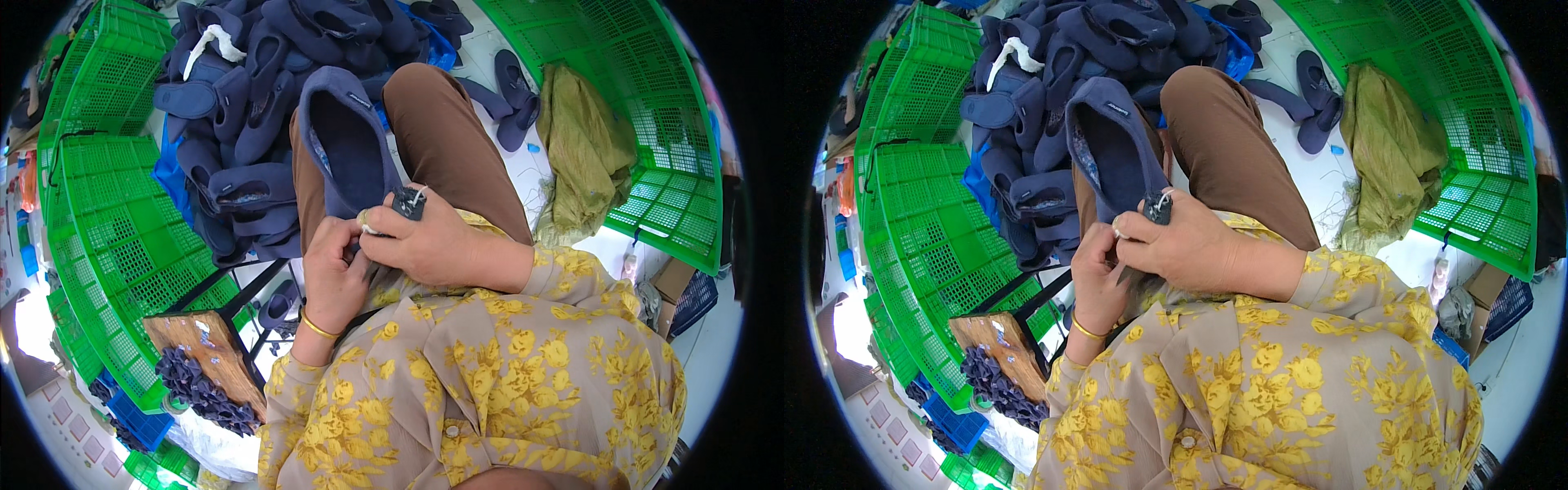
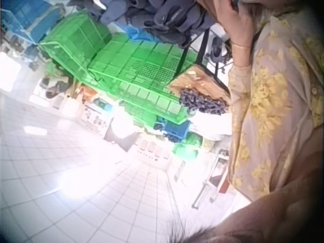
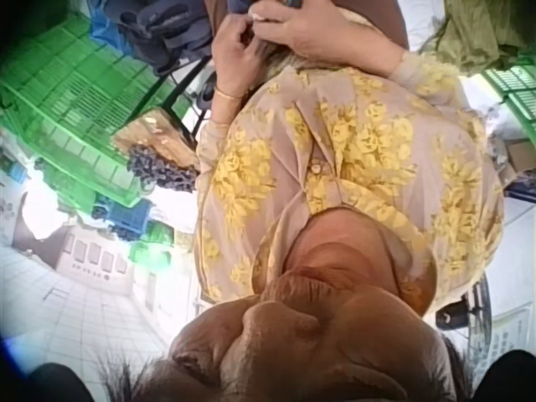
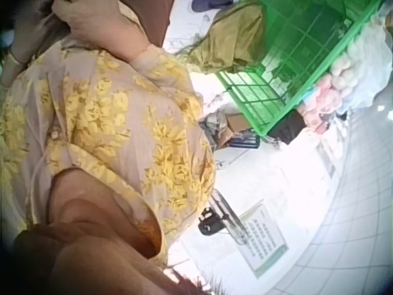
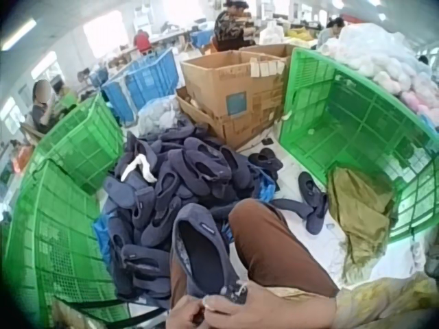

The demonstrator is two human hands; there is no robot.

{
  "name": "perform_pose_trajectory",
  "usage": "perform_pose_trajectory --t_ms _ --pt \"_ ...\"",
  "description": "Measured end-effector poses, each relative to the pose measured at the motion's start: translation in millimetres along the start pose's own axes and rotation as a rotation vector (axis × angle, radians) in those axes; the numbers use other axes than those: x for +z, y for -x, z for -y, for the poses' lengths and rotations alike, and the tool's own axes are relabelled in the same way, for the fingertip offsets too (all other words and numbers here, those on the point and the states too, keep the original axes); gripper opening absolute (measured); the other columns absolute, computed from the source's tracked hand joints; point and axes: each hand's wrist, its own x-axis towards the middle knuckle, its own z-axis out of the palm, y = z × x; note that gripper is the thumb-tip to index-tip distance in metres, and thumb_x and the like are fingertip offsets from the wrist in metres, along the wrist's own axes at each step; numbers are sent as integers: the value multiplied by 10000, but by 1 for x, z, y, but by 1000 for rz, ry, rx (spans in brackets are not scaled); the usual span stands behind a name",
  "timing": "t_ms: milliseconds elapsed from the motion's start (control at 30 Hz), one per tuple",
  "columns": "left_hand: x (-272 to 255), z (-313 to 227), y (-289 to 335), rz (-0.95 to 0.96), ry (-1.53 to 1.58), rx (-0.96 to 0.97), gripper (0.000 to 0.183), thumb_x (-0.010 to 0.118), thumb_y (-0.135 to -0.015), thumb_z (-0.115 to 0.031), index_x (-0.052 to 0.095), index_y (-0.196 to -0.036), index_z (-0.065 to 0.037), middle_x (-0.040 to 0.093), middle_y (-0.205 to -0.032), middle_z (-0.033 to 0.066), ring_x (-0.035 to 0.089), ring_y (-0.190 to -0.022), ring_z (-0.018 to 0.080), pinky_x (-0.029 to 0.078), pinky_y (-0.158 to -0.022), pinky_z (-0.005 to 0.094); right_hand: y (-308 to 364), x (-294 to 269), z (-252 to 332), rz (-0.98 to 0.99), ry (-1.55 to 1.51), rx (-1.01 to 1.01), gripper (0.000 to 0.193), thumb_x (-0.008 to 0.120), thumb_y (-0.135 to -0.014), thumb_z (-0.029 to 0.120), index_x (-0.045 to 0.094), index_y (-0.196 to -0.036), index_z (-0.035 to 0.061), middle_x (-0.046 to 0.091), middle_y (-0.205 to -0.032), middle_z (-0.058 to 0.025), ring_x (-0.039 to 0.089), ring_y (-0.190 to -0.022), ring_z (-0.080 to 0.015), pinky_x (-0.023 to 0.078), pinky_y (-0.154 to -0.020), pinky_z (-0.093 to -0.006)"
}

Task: The person sits on the floor and sews a dark blue slip-on shoe using a needle and thread. They repeatedly insert the needle, pull the thread through, and trim excess thread with scissors. The person handles multiple shoes from a nearby pile and places finished shoes aside.

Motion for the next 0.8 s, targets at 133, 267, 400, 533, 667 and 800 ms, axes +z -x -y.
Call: perform_pose_trajectory --t_ms 133,267,400,533,667,800 --pt "1 2 2 2 -64 -13 147 702 -771 6 651 -907 -8 526 -795 68 499 -647 161 409 -584 260 -11 -14 4 -209 -608 374 125 595 -879 69 572 -993 115 615 -935 -53 541 -645 -173 438 -564 -285" --pt "1 1 4 -39 31 -62 133 722 -791 -26 647 -900 -9 510 -791 44 477 -636 126 396 -557 245 -20 -49 -1 -115 -1601 787 69 565 -991 149 552 -958 89 591 -770 -13 456 -565 -19 338 -483 -187" --pt "1 -1 3 -34 37 -47 139 725 -786 -22 647 -901 -10 516 -795 45 481 -637 127 402 -561 244 -8 -61 11 38 -1440 599 119 591 -984 187 568 -973 71 465 -704 48 417 -588 -20 340 -529 -201" --pt "2 -2 3 -44 14 -39 145 731 -783 -18 647 -901 -12 522 -798 43 480 -634 122 406 -565 239 5 -45 1 41 -1450 745 107 585 -972 135 585 -989 30 545 -764 23 491 -652 -54 414 -603 -218" --pt "3 0 5 -62 44 -59 152 725 -773 16 648 -904 3 519 -823 11 464 -663 79 390 -596 209 15 -29 -8 117 -640 621 161 599 -863 -21 630 -1010 39 662 -825 -64 636 -733 -194 484 -656 -281" --pt "4 3 7 -70 60 -49 158 730 -770 29 649 -903 5 518 -826 5 459 -667 70 384 -593 201 15 -27 -7 180 -458 535 306 627 -740 -65 650 -1020 54 676 -891 -129 656 -802 -312 512 -691 -345"
